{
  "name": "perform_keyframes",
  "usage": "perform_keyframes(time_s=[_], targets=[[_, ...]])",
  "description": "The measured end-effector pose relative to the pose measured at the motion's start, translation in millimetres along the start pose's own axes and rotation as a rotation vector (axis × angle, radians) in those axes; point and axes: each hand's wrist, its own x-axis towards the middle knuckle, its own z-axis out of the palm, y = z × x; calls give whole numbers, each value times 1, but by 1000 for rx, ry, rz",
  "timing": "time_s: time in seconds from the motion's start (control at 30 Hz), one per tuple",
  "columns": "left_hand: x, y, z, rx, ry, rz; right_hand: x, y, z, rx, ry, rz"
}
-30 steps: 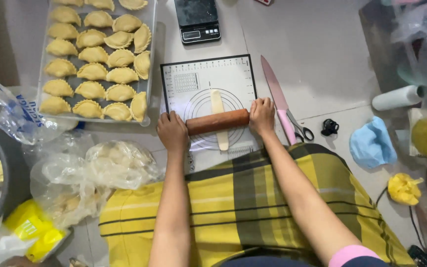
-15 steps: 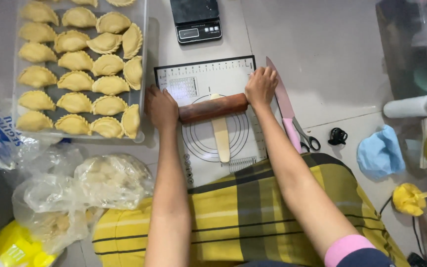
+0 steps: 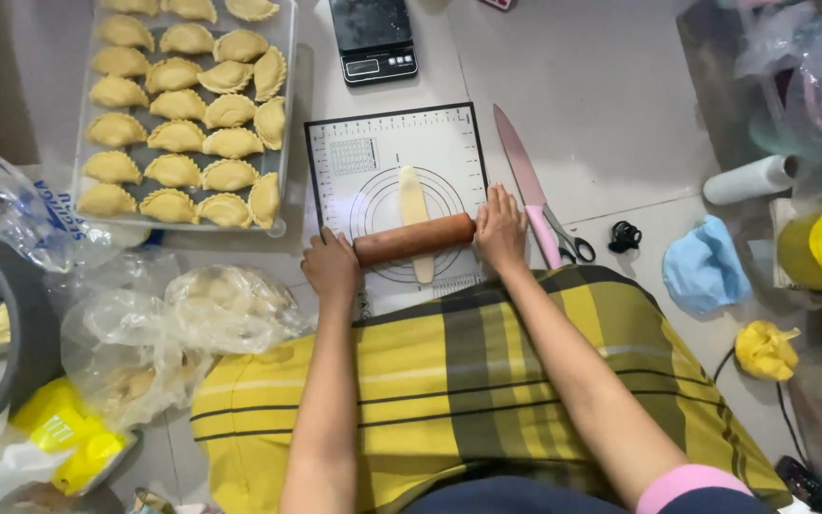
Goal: Rolling out small portions of dough into flat circles using a rolling pin on a silicone mat.
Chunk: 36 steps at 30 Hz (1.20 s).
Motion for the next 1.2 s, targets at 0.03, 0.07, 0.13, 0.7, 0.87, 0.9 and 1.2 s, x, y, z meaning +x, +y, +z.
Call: perform_keyframes(time_s=[0.03, 0.07, 0.13, 0.7, 0.87, 0.9, 1.2], targets=[[-8, -2, -6, -1, 5, 0, -9, -6, -10, 1, 4, -2], [-15, -2, -12, -25, -16, 3, -17, -12, -20, 23, -46, 24], [-28, -6, -10, -54, -32, 10, -32, -17, -33, 44, -88, 51], [-61, -23, -28, -467, -469, -167, -62, 46, 16, -2, -159, 109], [-52, 0, -52, -296, -372, -5, -38, 13, 14, 3, -109, -48], [-50, 4, -47, -320, -316, 94, -31, 0, 12, 41, -128, -125], [-44, 38, -90, -529, -665, 208, 58, -84, 28, 106, -317, -249]])
